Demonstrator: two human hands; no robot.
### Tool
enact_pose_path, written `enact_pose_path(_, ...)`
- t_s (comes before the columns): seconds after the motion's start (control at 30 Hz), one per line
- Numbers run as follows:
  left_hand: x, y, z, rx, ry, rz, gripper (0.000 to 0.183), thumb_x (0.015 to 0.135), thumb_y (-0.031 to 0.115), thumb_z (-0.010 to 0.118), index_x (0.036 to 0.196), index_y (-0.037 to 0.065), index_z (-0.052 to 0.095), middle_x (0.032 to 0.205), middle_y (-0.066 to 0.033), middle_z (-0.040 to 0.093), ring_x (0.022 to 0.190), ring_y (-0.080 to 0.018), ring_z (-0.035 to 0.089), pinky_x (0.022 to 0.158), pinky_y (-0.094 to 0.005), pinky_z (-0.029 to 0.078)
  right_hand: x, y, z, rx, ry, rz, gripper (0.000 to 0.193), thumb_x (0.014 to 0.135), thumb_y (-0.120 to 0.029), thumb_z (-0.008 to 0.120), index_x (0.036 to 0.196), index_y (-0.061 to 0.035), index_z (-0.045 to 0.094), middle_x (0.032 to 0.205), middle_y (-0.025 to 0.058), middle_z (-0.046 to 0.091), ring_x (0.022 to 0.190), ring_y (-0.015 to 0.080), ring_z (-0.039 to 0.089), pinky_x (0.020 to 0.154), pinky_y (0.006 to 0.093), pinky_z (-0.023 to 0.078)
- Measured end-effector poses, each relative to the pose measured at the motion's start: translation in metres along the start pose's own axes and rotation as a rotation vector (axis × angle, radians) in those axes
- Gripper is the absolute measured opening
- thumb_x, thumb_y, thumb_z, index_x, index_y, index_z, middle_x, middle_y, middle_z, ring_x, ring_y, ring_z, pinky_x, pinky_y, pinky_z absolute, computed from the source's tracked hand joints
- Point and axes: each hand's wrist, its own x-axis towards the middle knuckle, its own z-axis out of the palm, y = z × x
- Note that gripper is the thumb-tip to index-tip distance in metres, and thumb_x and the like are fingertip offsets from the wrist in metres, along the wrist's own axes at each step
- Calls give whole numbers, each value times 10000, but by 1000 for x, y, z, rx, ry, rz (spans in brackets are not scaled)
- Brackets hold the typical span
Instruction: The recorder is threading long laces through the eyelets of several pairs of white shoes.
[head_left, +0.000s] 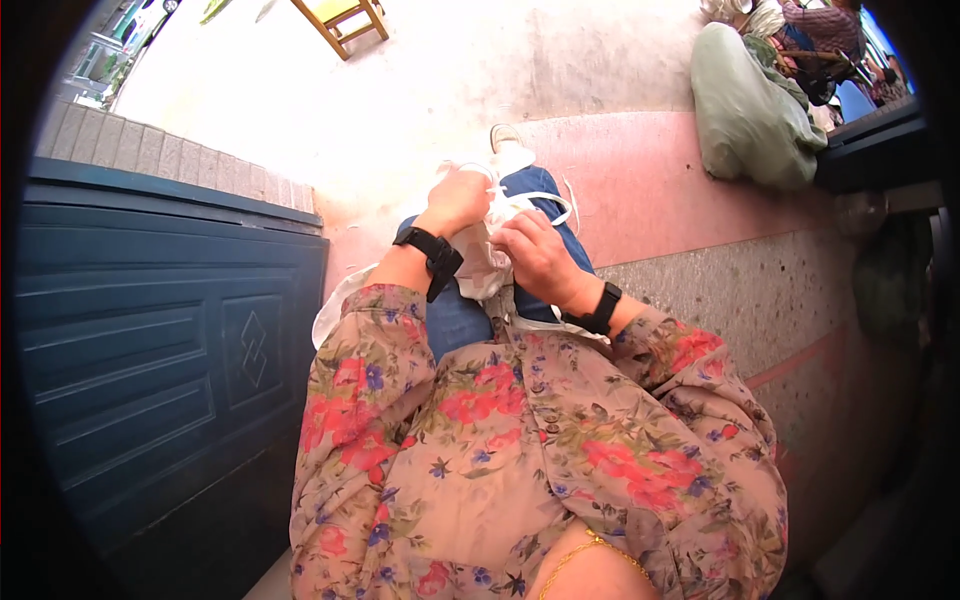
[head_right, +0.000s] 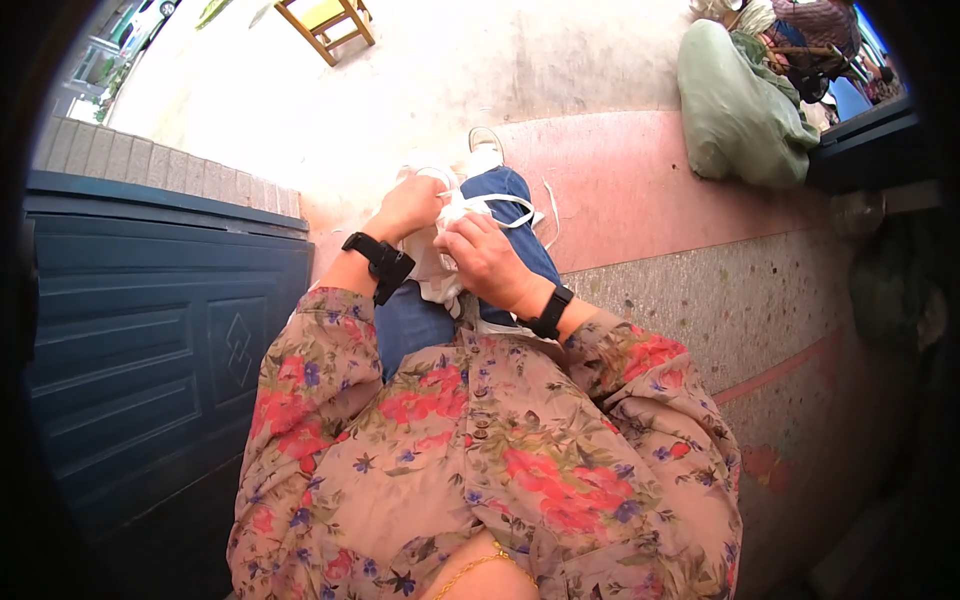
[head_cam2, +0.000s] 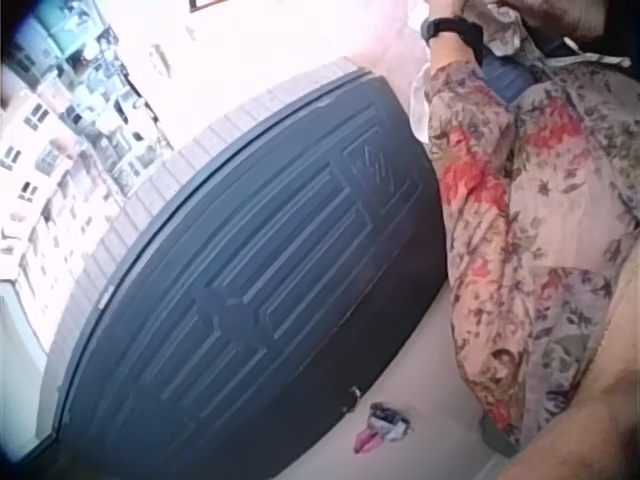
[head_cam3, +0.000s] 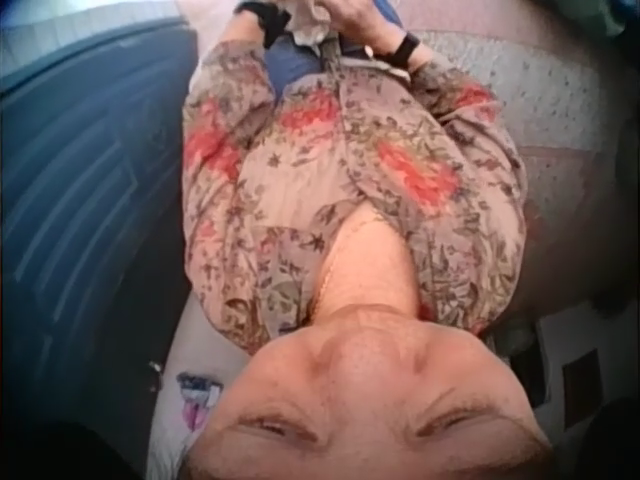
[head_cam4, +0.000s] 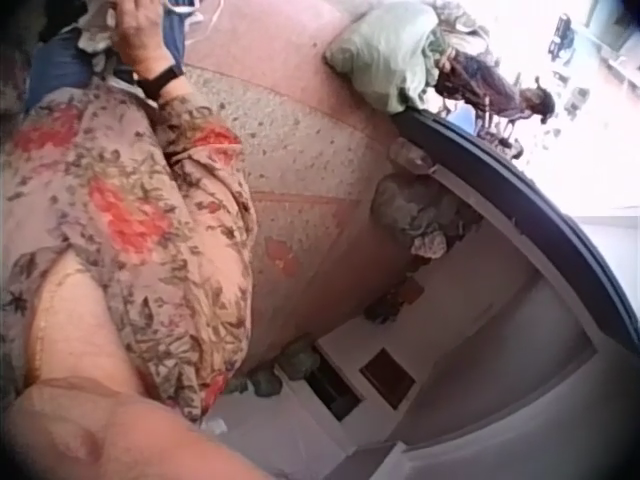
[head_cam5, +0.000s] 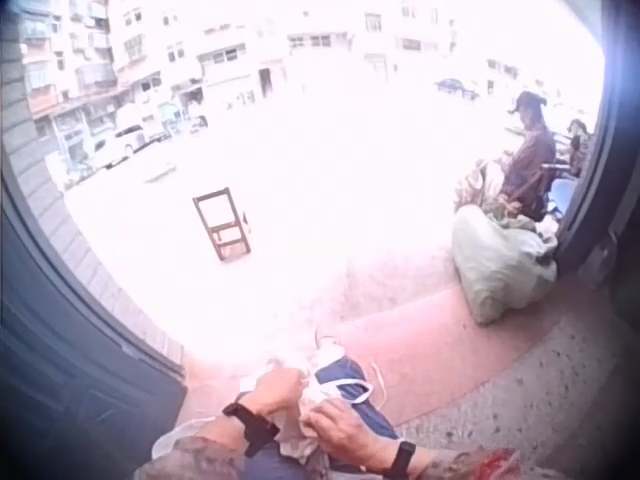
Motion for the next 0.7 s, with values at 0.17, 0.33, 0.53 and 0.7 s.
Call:
enact_pose_path(0.17, 5, -33, 6, 9, 7, -108, 225, 780, 234, 546, 916, 82, 641, 951, -154, 614, 923, -304, 575, 772, -400, 456, 50, -40, -73, 27, 338, -44, 216, 666, 125, 494, 819, -22, 538, 732, 99, 490, 713, 256, 494, 644, 335, 411)
enact_pose_path(0.33, 9, -36, 1, -72, -14, -162, 237, 788, 241, 553, 942, 81, 636, 977, -161, 607, 956, -314, 563, 795, -396, 452, 81, -47, -216, -140, 1117, -105, 157, 863, -54, 391, 759, 31, 474, 779, 175, 548, 678, 236, 537, 623, 306, 457)
enact_pose_path(0.53, 6, -28, -1, -69, -18, -152, 243, 792, 231, 545, 950, 69, 632, 975, -178, 602, 939, -335, 565, 796, -410, 446, 104, -74, -238, -16, 1152, -112, 161, 912, -162, 389, 890, -22, 465, 722, 53, 426, 617, 138, 409, 607, 259, 398)
enact_pose_path(0.7, 0, -61, 8, -691, 82, -179, 221, 822, 179, 520, 883, -12, 616, 824, -136, 628, 787, -234, 601, 719, -336, 464, 65, -20, -157, 1063, 341, 472, 132, 905, -132, 424, 978, -38, 482, 641, -4, 463, 477, 57, 394, 420, 179, 323)
